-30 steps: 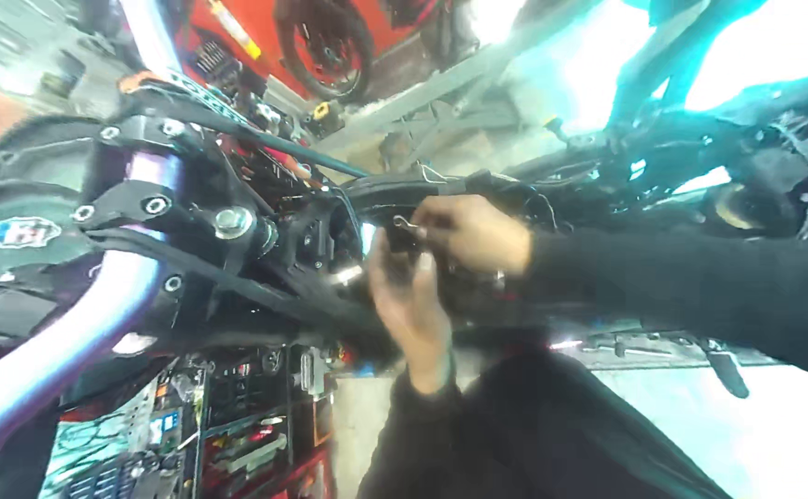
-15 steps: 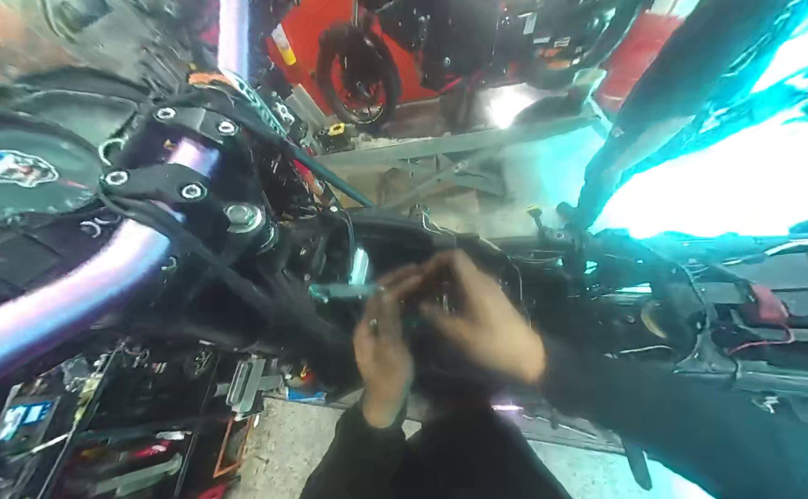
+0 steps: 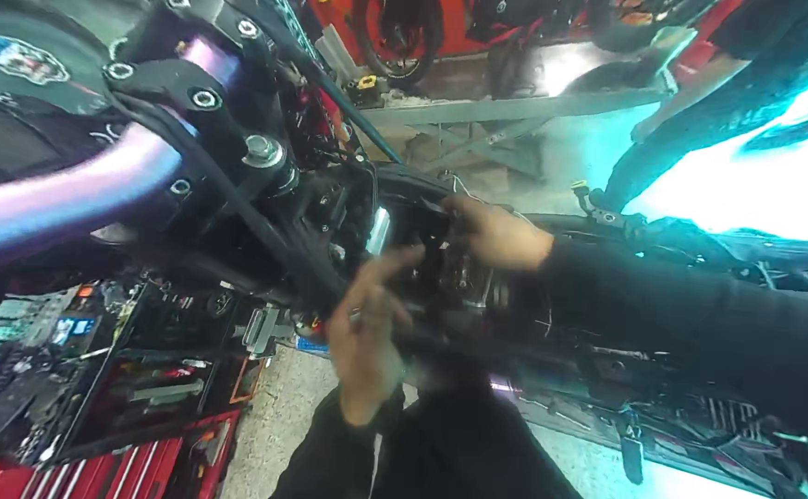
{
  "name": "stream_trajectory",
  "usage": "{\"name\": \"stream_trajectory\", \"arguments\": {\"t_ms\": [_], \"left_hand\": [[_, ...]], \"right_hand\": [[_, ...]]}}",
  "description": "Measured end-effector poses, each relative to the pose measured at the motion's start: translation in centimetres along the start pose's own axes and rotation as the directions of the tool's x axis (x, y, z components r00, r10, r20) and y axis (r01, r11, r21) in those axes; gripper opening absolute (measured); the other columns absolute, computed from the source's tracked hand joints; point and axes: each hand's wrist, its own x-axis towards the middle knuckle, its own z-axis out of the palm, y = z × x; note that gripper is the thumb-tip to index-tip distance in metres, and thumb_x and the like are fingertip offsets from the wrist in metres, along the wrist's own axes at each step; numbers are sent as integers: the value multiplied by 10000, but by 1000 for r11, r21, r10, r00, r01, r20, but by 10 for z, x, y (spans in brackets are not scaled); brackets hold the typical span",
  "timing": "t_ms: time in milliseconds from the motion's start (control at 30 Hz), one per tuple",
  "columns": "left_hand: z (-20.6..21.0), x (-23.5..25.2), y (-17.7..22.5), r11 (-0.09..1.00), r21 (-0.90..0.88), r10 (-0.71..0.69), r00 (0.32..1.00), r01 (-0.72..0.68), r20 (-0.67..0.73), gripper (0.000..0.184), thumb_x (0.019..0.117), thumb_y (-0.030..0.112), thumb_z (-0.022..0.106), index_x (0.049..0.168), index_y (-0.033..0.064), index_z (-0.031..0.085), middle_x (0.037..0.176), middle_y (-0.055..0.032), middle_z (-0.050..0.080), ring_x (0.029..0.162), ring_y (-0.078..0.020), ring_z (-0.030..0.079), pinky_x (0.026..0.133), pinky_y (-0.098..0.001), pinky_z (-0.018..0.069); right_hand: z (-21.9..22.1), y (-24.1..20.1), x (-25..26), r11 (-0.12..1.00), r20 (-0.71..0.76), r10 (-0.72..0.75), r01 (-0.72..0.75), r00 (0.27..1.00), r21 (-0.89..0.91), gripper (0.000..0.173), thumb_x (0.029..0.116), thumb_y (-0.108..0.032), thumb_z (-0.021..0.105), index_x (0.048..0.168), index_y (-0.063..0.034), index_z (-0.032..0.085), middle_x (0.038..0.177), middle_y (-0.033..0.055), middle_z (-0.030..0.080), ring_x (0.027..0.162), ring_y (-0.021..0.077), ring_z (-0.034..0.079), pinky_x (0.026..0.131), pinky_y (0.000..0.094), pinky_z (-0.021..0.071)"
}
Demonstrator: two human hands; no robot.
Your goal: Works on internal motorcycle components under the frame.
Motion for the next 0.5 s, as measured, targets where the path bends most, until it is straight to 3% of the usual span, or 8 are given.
{"name": "stream_trajectory", "arguments": {"t_ms": [67,133,200,267,333,400,500], "left_hand": [[-16,3,15,996,21,86,996,-87,19,474,1123,353,352,812,175,662,1067,-50,766,1037,-236,727,936,-399,598],[-29,4,19,989,64,129,990,-132,50,441,1119,329,386,812,172,661,956,-8,755,904,-176,730,825,-343,615],[-34,3,11,979,142,136,988,-145,75,380,1106,321,446,884,157,707,949,3,753,865,-141,725,780,-316,616],[-32,2,-6,922,326,186,978,-207,95,343,1096,285,466,918,114,704,950,-26,732,904,-147,701,801,-324,597],[-23,4,-22,754,596,240,960,-276,141,385,1075,267,485,822,56,686,899,-78,716,973,-202,675,882,-385,550],[-11,7,-29,603,746,246,956,-281,161,430,1057,294,501,748,54,678,840,-106,709,918,-244,682,812,-425,533],[0,12,-28,462,859,199,969,-223,145,463,1043,300,522,653,68,614,711,-100,652,760,-252,655,684,-415,493]], "right_hand": [[2,10,5,994,91,-29,38,995,-107,342,1043,-229,589,1337,-58,624,1186,189,668,1096,333,658,967,569,515],[9,11,7,979,185,-42,77,982,-187,359,1076,-285,526,1329,-56,635,1234,202,651,1150,345,642,995,570,500],[19,12,11,955,277,-8,89,961,-282,416,1083,-308,492,1390,-48,599,1351,236,583,1177,383,627,985,594,502],[28,17,19,919,342,62,79,938,-385,457,1078,-338,462,1411,-57,598,1450,264,504,1167,411,633,946,618,521],[38,26,27,889,313,36,113,949,-445,341,1037,-247,558,1296,-54,668,1358,254,561,1071,418,664,867,622,551],[44,36,36,867,268,-29,158,963,-473,230,938,-123,675,1144,-31,720,1289,232,606,1031,417,674,844,625,569],[51,48,47,871,251,-94,202,963,-448,177,902,-79,698,1061,-10,729,1191,227,658,1047,417,672,881,626,556]]}}
